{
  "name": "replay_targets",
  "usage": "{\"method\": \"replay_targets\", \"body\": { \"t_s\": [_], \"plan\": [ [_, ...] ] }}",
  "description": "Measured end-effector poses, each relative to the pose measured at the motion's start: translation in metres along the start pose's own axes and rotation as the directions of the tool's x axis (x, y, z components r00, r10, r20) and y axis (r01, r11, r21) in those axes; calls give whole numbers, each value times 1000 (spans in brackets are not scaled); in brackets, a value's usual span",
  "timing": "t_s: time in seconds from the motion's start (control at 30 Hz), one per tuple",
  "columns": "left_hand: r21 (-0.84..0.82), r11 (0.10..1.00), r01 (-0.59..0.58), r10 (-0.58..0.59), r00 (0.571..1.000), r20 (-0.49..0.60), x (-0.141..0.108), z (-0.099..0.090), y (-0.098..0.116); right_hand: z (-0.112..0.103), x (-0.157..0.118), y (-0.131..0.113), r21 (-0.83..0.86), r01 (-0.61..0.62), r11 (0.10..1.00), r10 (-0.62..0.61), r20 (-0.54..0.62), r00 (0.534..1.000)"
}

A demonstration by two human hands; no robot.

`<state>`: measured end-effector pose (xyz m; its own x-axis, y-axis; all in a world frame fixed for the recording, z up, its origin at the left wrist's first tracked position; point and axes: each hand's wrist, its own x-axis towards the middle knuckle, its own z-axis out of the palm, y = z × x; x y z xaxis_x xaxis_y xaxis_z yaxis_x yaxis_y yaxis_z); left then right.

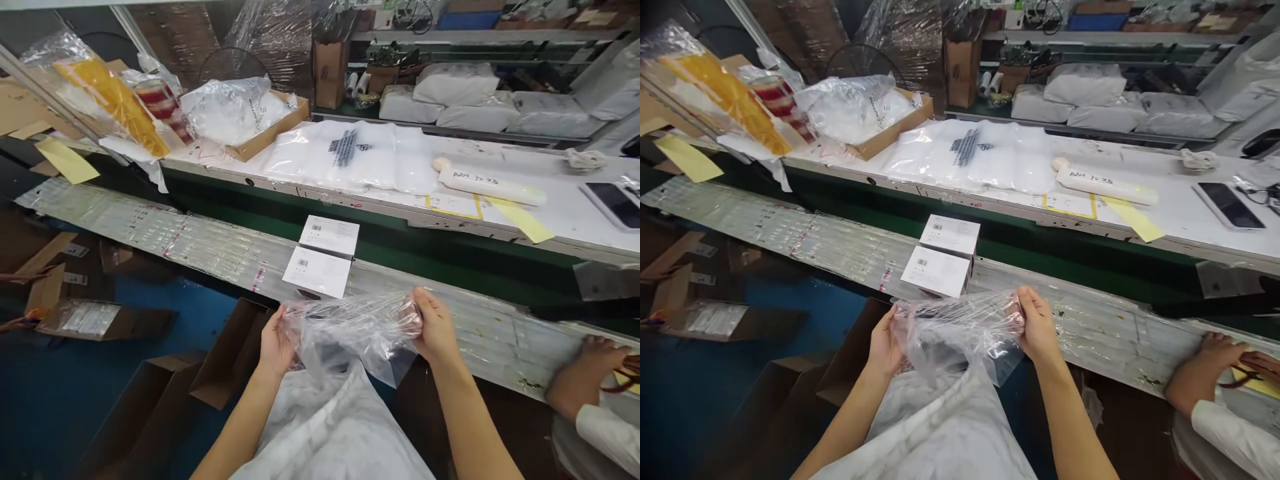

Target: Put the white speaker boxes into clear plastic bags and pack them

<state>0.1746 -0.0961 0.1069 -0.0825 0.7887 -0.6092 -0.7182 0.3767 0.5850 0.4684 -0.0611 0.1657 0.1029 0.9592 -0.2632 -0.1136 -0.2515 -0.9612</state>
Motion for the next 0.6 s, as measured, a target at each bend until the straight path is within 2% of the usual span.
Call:
{"method": "replay_targets", "body": {
  "t_s": [0.03, 0.07, 0.1, 0.13, 0.17, 0.2, 0.23, 0.3, 0.33, 0.37, 0.4, 0.43, 0.47, 0.53, 0.57, 0.6],
  "plan": [
    [-30, 998, 52, -51, 998, 31, 0, -4, 5, 6, 3, 3, 34, -91, 995, 90, 43, 995],
    [3, 993, 116, -115, 986, 117, -1, -8, 10, 13, 5, 5, 32, -169, 985, 164, 114, 980],
    [98, 981, 168, -187, 955, 232, -4, -12, 15, 22, 7, 8, 10, -220, 976, 214, 179, 960],
    [245, 951, 191, -270, 899, 346, -8, -14, 21, 31, 10, 10, -27, -249, 968, 248, 235, 940],
    [421, 892, 164, -353, 833, 426, -14, -15, 26, 41, 12, 11, -71, -256, 964, 266, 272, 925],
    [593, 801, 81, -421, 781, 462, -19, -14, 32, 51, 15, 12, -117, -244, 963, 268, 288, 920],
    [733, 679, -40, -455, 761, 463, -24, -12, 38, 59, 18, 12, -162, -215, 963, 255, 290, 923],
    [875, 403, -268, -424, 793, 439, -29, -6, 50, 69, 25, 9, -228, -159, 961, 221, 279, 935],
    [892, 310, -328, -386, 814, 433, -28, -4, 55, 69, 28, 6, -248, -147, 958, 213, 268, 940],
    [893, 289, -344, -349, 831, 433, -24, -3, 60, 66, 32, 4, -272, -147, 951, 220, 261, 940],
    [882, 347, -317, -310, 849, 428, -17, -3, 65, 61, 34, 1, -312, -163, 936, 254, 278, 927],
    [845, 463, -267, -258, 872, 417, -7, -5, 69, 53, 36, -1, -363, -188, 912, 313, 324, 893],
    [772, 599, -213, -190, 899, 396, 4, -9, 72, 45, 38, 0, -419, -210, 884, 388, 404, 829],
    [545, 821, -171, -7, 952, 307, 28, -17, 75, 31, 38, 6, -491, -215, 844, 507, 600, 618],
    [433, 883, -181, 71, 963, 259, 38, -21, 75, 26, 37, 13, -468, -213, 858, 495, 644, 583],
    [341, 922, -183, 107, 968, 229, 47, -24, 75, 25, 36, 22, -396, -218, 892, 438, 639, 632]
  ]
}}
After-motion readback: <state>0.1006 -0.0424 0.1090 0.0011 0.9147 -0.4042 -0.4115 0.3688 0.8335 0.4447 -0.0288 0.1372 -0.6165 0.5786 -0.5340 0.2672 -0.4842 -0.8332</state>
